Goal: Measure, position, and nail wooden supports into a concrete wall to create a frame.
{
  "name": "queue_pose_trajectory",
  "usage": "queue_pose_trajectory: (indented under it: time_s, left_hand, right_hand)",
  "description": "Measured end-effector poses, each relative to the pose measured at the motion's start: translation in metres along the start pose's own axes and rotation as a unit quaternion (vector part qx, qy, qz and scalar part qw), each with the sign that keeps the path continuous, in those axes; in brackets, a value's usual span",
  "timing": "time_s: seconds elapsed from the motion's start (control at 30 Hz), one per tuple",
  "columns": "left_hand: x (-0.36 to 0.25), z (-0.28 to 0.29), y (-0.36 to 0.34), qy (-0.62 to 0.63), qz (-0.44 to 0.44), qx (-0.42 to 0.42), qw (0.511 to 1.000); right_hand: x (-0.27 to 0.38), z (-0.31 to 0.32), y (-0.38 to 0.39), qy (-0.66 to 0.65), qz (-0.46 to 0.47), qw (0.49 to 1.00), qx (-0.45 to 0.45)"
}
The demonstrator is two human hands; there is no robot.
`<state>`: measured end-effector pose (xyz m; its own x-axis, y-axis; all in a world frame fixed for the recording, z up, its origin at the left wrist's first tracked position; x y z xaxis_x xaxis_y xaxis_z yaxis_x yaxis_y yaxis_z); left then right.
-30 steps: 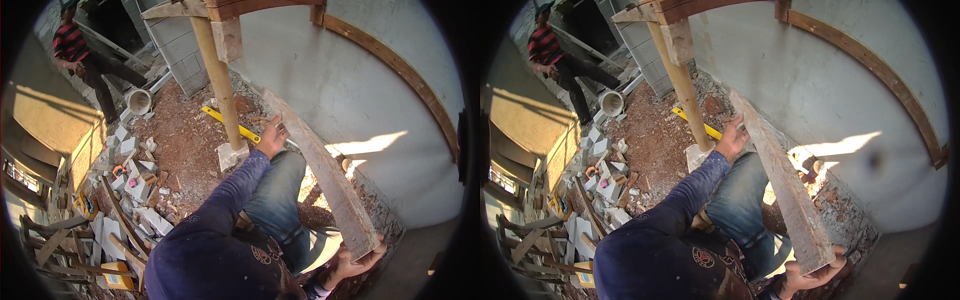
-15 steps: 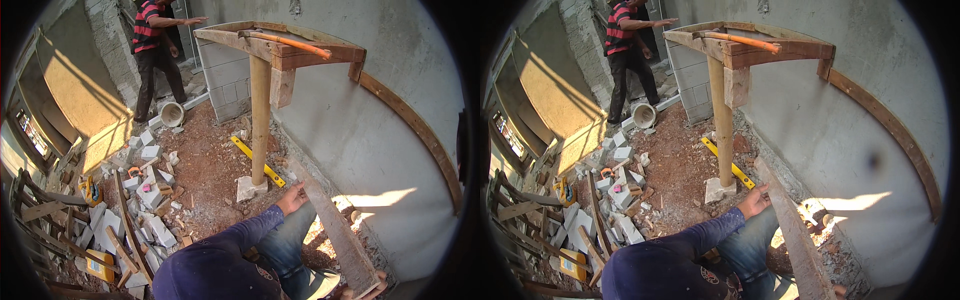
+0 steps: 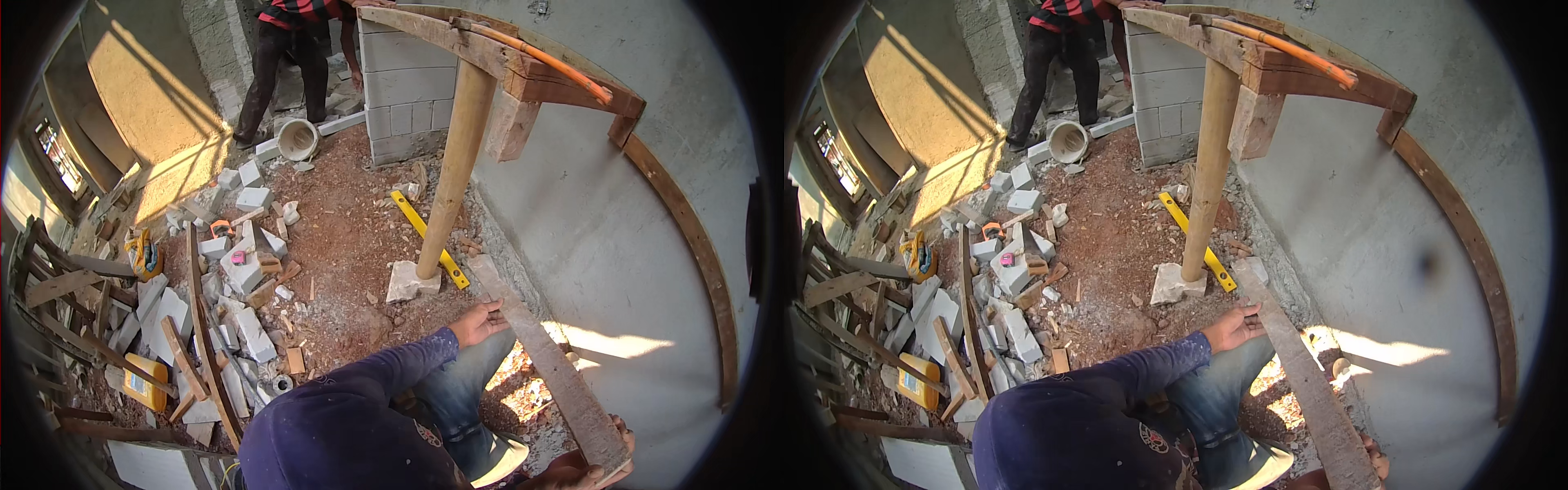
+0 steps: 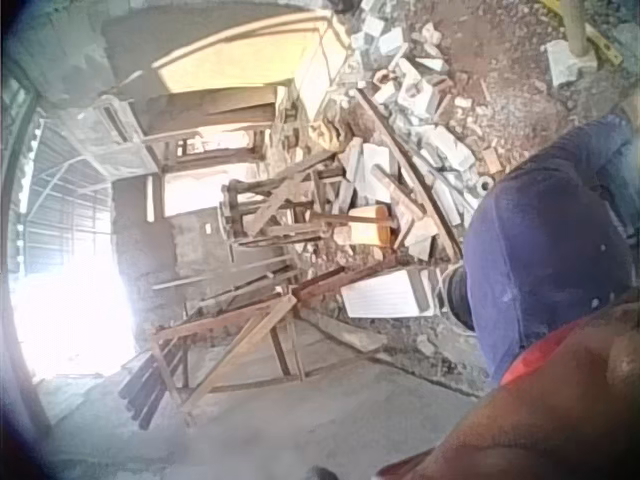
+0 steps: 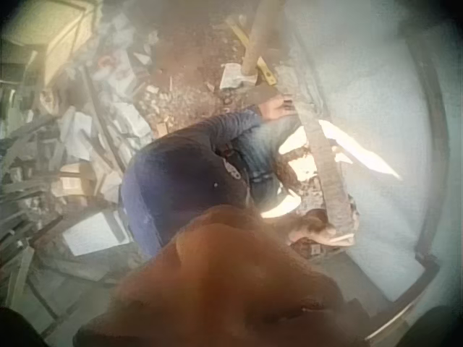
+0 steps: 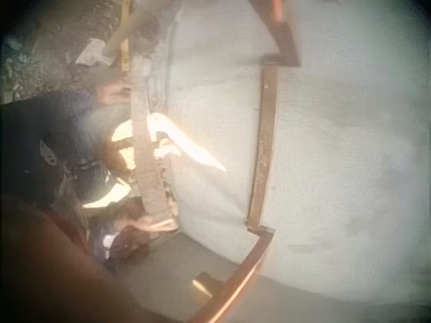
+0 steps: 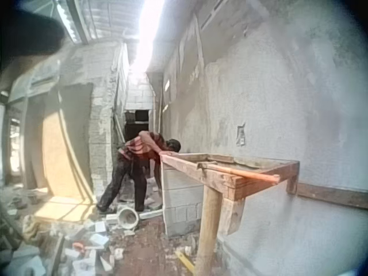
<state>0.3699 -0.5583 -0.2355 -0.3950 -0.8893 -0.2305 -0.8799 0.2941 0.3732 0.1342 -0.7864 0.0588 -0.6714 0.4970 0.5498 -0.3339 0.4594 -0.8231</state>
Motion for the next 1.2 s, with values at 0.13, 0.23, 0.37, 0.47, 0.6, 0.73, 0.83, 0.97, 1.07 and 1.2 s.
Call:
queue_pose_trajectory:
  time_s: [0.13,0.23,0.37,0.47,0.6,0.73,0.83,0.97,1.07,1.2]
  left_hand:
    - [0.005,-0.004,0.010,-0.018,0.011,-0.006,1.000]
    - [0.002,0.002,0.009,-0.019,-0.003,0.002,1.000]
    - [0.002,-0.001,0.013,-0.056,0.011,0.017,0.998]
    - [0.002,0.004,0.013,-0.058,0.026,0.039,0.997]
    - [0.003,-0.001,0.019,-0.063,0.034,0.073,0.995]
    - [0.006,0.004,0.019,-0.064,0.020,0.039,0.997]
    - [0.009,0.005,0.019,-0.080,0.008,0.019,0.997]
    - [0.011,0.008,0.015,-0.114,-0.012,-0.003,0.993]
    - [0.009,0.030,-0.002,-0.133,-0.036,0.029,0.990]
    - [0.013,0.021,0.002,-0.144,-0.028,0.009,0.989]
  right_hand:
    - [0.015,-0.016,-0.015,-0.079,-0.036,0.996,-0.007]
    - [0.016,-0.018,-0.022,-0.070,0.004,0.997,0.014]
    - [0.018,-0.018,-0.030,-0.027,-0.001,0.999,-0.023]
    - [0.019,-0.025,-0.035,-0.068,-0.023,0.995,-0.065]
    - [0.014,-0.024,-0.039,-0.067,-0.051,0.991,-0.100]
    - [0.013,-0.028,-0.044,-0.046,-0.058,0.994,-0.082]
    - [0.017,-0.037,-0.047,-0.068,-0.045,0.992,-0.095]
    - [0.016,-0.037,-0.048,-0.066,-0.043,0.993,-0.084]
    - [0.016,-0.039,-0.047,-0.062,-0.040,0.994,-0.082]
    - [0.019,-0.036,-0.047,-0.060,-0.027,0.993,-0.102]
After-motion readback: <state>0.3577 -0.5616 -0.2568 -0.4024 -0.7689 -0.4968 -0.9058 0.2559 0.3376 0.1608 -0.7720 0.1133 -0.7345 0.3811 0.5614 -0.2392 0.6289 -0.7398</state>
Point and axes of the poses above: each hand's wrist, its own y-axis away from the middle knuckle, its own z-axis out of the back of the hand, x = y × z, the point moved 5 cm from there along -y, towards the middle knuckle
